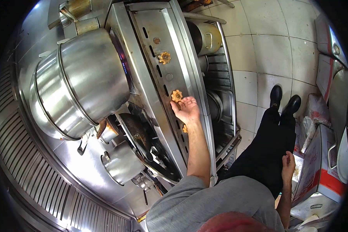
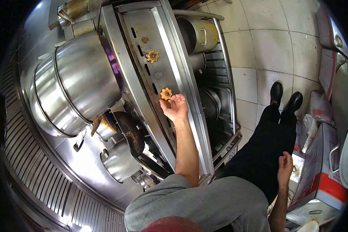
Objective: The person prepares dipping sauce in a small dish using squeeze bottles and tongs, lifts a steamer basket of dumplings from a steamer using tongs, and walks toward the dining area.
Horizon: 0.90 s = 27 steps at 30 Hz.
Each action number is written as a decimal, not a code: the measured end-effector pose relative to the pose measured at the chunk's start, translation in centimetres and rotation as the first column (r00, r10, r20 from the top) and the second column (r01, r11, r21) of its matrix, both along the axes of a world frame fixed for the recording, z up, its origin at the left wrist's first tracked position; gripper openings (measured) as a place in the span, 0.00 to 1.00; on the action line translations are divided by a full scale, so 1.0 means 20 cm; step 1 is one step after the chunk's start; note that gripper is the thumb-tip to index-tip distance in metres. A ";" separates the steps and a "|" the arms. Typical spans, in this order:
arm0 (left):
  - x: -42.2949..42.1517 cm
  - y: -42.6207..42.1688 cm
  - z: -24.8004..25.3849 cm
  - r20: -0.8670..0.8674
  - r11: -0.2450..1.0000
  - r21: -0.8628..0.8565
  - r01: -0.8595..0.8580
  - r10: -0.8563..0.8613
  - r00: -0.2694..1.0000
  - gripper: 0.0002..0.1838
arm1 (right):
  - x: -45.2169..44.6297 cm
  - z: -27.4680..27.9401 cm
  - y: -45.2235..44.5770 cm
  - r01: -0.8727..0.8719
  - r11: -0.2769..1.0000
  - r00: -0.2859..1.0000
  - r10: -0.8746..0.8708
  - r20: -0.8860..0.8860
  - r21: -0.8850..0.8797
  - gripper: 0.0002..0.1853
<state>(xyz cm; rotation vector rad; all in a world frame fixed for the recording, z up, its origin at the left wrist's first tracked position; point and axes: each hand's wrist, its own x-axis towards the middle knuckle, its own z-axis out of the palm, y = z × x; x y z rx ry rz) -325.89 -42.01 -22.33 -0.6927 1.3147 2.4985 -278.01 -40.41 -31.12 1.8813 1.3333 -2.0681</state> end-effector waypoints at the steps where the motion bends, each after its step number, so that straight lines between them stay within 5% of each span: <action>1: -0.01 -0.05 -0.03 -0.079 0.997 0.005 0.071 -0.071 0.994 0.22 | 0.00 0.00 0.00 0.004 1.000 1.000 -0.004 -0.005 -0.012 0.14; 6: 0.05 0.09 0.01 0.072 0.990 0.119 0.069 -0.078 0.994 0.33 | -0.01 0.01 0.01 0.029 0.999 1.000 -0.029 -0.001 0.014 0.13; 16: -0.03 0.04 0.00 0.053 0.979 0.187 0.080 -0.091 0.994 0.29 | 0.00 -0.02 -0.01 0.031 0.999 0.999 -0.032 -0.008 -0.023 0.12; 27: -0.01 0.04 -0.01 0.044 0.976 0.170 -0.134 0.128 0.991 0.24 | -0.03 0.00 0.04 0.002 1.000 1.000 -0.002 0.008 0.000 0.13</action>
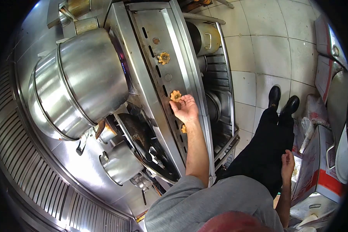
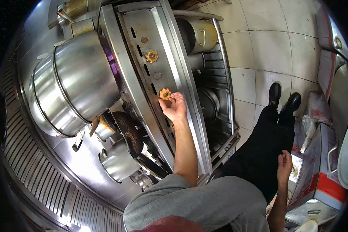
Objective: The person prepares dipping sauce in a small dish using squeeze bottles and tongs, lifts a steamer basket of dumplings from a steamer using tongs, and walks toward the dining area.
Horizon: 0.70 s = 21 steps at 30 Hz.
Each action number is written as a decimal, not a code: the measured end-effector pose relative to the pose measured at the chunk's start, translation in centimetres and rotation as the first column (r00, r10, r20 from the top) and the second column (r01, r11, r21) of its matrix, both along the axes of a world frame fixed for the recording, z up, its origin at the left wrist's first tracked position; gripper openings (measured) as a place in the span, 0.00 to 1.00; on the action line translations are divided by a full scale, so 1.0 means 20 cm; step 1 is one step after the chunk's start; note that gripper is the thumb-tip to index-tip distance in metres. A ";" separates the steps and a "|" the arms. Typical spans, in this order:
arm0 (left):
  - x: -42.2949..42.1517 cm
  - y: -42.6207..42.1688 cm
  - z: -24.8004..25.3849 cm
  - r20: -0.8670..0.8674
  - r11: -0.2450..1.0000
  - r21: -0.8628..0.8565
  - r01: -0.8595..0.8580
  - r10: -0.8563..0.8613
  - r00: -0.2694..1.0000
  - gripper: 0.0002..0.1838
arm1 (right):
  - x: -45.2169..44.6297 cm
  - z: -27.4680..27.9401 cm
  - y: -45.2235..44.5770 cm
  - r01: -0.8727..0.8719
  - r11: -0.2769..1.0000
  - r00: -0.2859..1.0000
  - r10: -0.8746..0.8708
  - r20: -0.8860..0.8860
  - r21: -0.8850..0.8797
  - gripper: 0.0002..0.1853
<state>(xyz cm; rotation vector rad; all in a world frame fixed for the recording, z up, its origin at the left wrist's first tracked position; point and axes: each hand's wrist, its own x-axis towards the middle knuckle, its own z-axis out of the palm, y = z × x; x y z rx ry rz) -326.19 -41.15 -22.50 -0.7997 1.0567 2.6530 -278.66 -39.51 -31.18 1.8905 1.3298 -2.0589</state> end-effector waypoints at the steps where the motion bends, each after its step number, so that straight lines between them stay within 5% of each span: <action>1: -0.01 -0.02 -0.01 0.001 1.000 0.000 0.001 -0.001 1.000 0.24 | 0.00 0.00 0.00 -0.004 1.000 1.000 0.004 -0.003 -0.002 0.13; 7: 0.05 0.04 0.01 -0.100 0.995 -0.098 -0.030 0.020 0.995 0.24 | 0.00 -0.01 0.01 0.015 1.000 1.000 -0.015 -0.026 0.014 0.13; 9: 0.05 0.07 0.02 0.080 1.000 0.027 0.012 -0.014 0.997 0.25 | 0.01 -0.03 0.00 0.020 1.000 0.999 -0.020 -0.036 0.011 0.13; 21: 0.00 0.01 -0.02 -0.025 0.992 0.010 0.122 -0.122 0.992 0.27 | 0.02 0.00 0.03 -0.014 0.999 0.999 0.013 0.034 0.037 0.13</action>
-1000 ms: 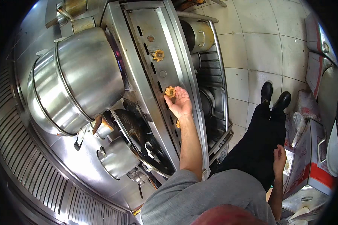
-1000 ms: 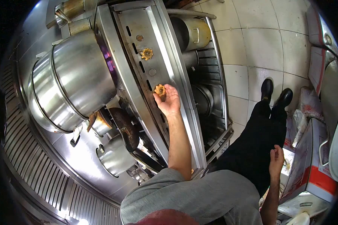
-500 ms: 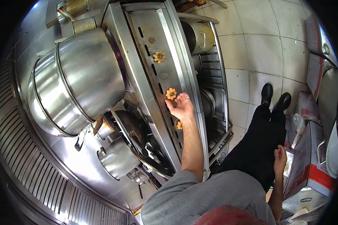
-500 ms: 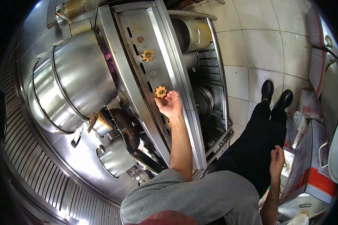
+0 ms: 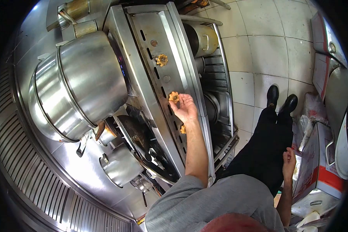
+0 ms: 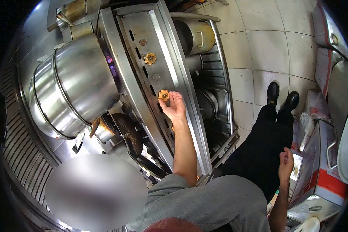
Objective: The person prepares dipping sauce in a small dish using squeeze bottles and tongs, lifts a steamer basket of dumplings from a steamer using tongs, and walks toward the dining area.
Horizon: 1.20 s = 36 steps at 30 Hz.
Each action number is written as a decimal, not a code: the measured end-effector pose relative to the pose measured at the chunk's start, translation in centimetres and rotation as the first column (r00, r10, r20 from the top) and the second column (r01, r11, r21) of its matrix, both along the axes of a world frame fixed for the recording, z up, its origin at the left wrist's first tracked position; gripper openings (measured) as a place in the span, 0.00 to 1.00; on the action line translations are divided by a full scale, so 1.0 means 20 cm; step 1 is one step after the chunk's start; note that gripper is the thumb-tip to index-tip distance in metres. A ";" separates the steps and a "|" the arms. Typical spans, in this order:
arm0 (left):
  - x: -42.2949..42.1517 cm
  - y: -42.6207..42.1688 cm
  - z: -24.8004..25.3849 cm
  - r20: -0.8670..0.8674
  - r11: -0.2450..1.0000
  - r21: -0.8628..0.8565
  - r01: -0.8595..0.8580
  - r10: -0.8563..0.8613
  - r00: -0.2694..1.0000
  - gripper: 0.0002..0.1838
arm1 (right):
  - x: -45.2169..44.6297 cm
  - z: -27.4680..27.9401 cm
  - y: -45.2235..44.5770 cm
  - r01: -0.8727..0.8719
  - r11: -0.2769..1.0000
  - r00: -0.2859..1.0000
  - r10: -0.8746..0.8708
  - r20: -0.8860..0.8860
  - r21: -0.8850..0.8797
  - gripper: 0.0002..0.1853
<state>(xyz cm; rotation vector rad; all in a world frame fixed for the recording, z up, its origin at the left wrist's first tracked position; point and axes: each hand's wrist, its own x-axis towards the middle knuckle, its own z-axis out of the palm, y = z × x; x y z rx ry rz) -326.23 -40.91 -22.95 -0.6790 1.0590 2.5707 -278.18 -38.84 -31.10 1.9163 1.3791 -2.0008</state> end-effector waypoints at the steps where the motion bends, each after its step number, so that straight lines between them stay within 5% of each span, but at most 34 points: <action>1: 0.00 0.00 0.00 0.001 1.000 0.000 0.001 -0.001 1.000 0.27 | -0.01 0.01 0.01 -0.002 1.000 1.000 0.002 0.010 0.000 0.13; 12: -0.04 -0.03 -0.01 0.022 1.000 0.010 -0.021 0.021 1.000 0.20 | 0.01 0.02 -0.03 0.042 0.996 0.999 -0.042 -0.005 0.074 0.13; 17: -0.02 -0.04 0.05 -0.002 0.905 0.278 0.322 -0.335 0.942 0.12 | 0.06 0.03 -0.12 0.223 0.965 0.968 -0.202 -0.150 0.136 0.11; 19: -0.03 -0.06 0.00 -0.071 0.894 0.138 0.427 -0.421 0.904 0.17 | 0.06 0.19 -0.09 0.169 0.960 0.985 -0.170 -0.013 0.222 0.11; 20: -0.11 -0.14 -0.08 -0.093 0.839 0.110 0.533 -0.525 0.846 0.21 | 0.07 0.24 -0.11 0.149 0.952 0.987 -0.161 0.022 0.266 0.11; 21: -0.19 -0.19 -0.18 -0.184 0.593 0.291 0.751 -0.735 0.652 0.25 | 0.09 0.31 -0.13 0.121 0.946 0.989 -0.142 0.048 0.302 0.11; 22: 0.01 0.00 -0.05 0.178 0.945 -0.238 0.225 -0.185 0.967 0.26 | 0.12 0.39 -0.16 0.125 0.937 0.985 -0.157 0.074 0.325 0.10; 23: 0.06 0.03 -0.10 0.196 0.960 -0.164 0.227 -0.194 0.961 0.24 | 0.14 0.46 -0.19 0.125 0.931 0.982 -0.164 0.088 0.344 0.10; 24: 0.07 0.00 -0.23 0.155 0.885 -0.044 0.464 -0.453 0.878 0.24 | 0.16 0.53 -0.22 0.135 0.931 0.972 -0.191 0.137 0.340 0.11; 25: 0.21 0.11 -0.19 0.284 0.875 -0.213 0.434 -0.369 0.885 0.24 | 0.19 0.60 -0.26 0.151 0.931 0.959 -0.220 0.180 0.333 0.11; 27: 0.39 0.20 -0.25 0.347 0.634 -0.189 0.750 -0.671 0.655 0.26 | 0.26 0.62 -0.46 0.224 0.876 0.889 -0.363 0.279 0.427 0.13; 29: 0.48 0.38 -0.42 0.384 0.472 -0.156 0.868 -0.780 0.493 0.24 | 0.28 0.77 -0.59 0.324 0.850 0.830 -0.466 0.306 0.416 0.14; 32: 0.85 0.78 -0.15 0.221 0.318 -0.173 0.932 -0.910 0.351 0.29 | 0.32 0.82 -0.88 0.425 0.815 0.760 -0.557 0.334 0.394 0.14; 34: 1.06 1.01 0.10 0.027 0.121 -0.157 0.980 -0.992 0.127 0.35 | 0.37 0.78 -1.06 0.459 0.749 0.684 -0.641 0.347 0.479 0.14; 36: 1.32 1.12 0.49 -0.097 0.062 -0.152 0.986 -0.994 0.048 0.30 | 0.40 0.69 -1.24 0.573 0.652 0.598 -0.747 0.291 0.497 0.13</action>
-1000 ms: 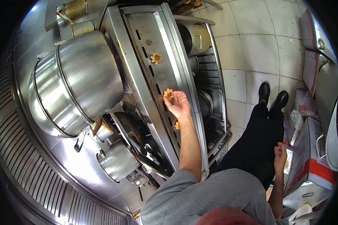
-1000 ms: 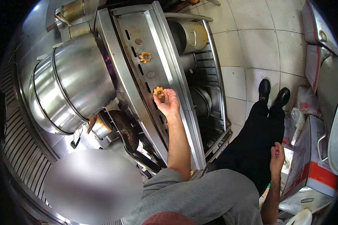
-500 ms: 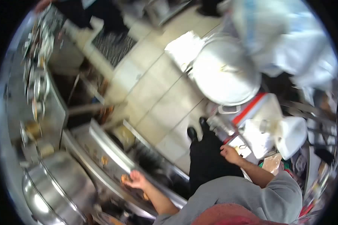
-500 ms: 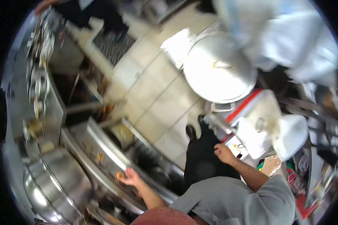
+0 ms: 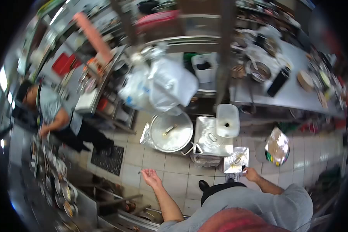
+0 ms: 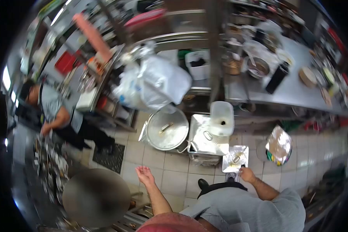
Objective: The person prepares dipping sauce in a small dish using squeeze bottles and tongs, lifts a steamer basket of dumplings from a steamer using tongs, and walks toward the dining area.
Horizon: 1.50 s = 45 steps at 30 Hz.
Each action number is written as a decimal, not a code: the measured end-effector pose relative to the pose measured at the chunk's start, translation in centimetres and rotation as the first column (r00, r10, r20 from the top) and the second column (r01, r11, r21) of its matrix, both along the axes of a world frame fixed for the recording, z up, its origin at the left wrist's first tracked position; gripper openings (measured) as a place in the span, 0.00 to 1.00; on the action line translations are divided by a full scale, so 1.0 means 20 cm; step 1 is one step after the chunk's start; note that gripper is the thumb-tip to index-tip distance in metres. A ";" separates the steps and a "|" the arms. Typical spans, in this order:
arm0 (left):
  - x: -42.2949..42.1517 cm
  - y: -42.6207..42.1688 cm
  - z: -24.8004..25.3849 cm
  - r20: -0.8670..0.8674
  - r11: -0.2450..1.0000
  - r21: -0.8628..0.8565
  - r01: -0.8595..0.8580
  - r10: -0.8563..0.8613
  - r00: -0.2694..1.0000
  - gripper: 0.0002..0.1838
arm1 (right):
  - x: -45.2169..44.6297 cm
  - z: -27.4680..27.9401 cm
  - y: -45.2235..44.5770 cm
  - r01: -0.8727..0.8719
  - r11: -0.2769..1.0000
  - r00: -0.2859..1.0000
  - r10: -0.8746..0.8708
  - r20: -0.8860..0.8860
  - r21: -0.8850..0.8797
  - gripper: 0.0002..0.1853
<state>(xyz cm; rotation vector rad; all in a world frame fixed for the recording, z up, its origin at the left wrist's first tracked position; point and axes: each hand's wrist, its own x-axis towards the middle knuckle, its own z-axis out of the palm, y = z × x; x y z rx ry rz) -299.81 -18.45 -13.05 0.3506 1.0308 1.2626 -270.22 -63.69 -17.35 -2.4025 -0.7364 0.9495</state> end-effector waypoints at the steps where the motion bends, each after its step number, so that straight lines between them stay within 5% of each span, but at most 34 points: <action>1: 0.13 0.02 0.16 0.013 0.995 0.086 0.059 -0.060 0.998 0.28 | 0.01 -0.07 -0.08 0.054 0.998 0.998 -0.055 0.030 0.026 0.12; 3: 0.40 -0.06 0.43 -0.016 0.959 0.160 0.233 -0.234 0.972 0.26 | -0.01 -0.17 -0.27 0.071 0.992 0.974 -0.092 0.208 0.106 0.10; 6: 0.90 -0.37 0.69 0.017 0.849 0.335 0.408 -0.438 0.899 0.23 | -0.05 -0.09 -0.50 0.325 0.936 0.935 -0.339 0.103 0.135 0.11; 8: 1.21 -0.71 0.76 -0.009 0.660 0.472 0.584 -0.659 0.752 0.21 | -0.06 -0.07 -0.71 0.486 0.857 0.872 -0.487 -0.038 0.168 0.12; 12: 1.81 -1.54 0.75 -0.012 0.381 0.418 0.825 -0.905 0.425 0.18 | 0.04 -0.15 -1.24 0.618 0.772 0.786 -0.611 -0.095 0.151 0.13; 17: 2.48 -2.56 0.70 -0.230 0.035 0.278 0.960 -0.968 0.102 0.16 | 0.20 0.07 -1.92 0.759 0.626 0.649 -0.750 -0.128 0.180 0.13; 19: 2.74 -2.83 0.68 -0.370 -0.101 0.394 0.913 -0.927 0.057 0.17 | 0.23 0.08 -2.16 0.875 0.424 0.467 -0.868 -0.171 0.235 0.13; 22: 3.13 -3.09 0.65 -0.588 -0.139 0.452 0.881 -0.790 0.177 0.26 | 0.28 0.14 -2.42 0.925 0.272 0.327 -0.925 -0.192 0.266 0.13; 27: 3.67 -3.30 0.63 -0.810 -0.098 0.427 0.899 -0.484 0.332 0.27 | 0.27 0.12 -2.66 0.959 0.096 0.168 -0.950 -0.262 0.268 0.12; 31: 4.09 -3.39 0.56 -0.784 -0.054 0.389 0.920 -0.544 0.300 0.33 | 0.27 0.04 -2.86 0.963 0.077 0.146 -0.955 -0.259 0.258 0.13; 33: 4.24 -3.46 0.63 -0.213 0.148 0.180 0.973 -0.959 0.185 0.44 | 0.30 0.02 -2.96 0.975 0.019 0.085 -0.953 -0.290 0.222 0.13; 37: 4.66 -3.43 0.49 0.112 0.303 0.207 0.930 -0.952 0.285 0.45 | 0.42 -0.03 -3.18 0.994 -0.010 0.021 -0.962 -0.272 0.113 0.13; 40: 4.84 -3.39 0.47 0.094 0.327 0.294 0.898 -0.945 0.313 0.38 | 0.52 0.04 -3.38 0.995 -0.092 -0.084 -0.976 -0.201 0.031 0.14; 41: 4.95 -3.30 0.40 0.162 0.261 0.300 0.917 -0.962 0.221 0.37 | 0.52 0.01 -3.48 0.994 -0.105 -0.109 -0.973 -0.202 -0.028 0.14; 44: 5.01 -3.34 0.55 0.038 0.557 0.027 0.830 -0.831 0.556 0.44 | 0.53 -0.17 -3.77 0.974 -0.227 -0.227 -0.972 -0.059 -0.002 0.14; 45: 5.04 -3.35 0.58 -0.017 0.575 0.052 0.817 -0.817 0.576 0.45 | 0.53 -0.21 -3.85 0.963 -0.270 -0.269 -0.961 -0.063 0.015 0.14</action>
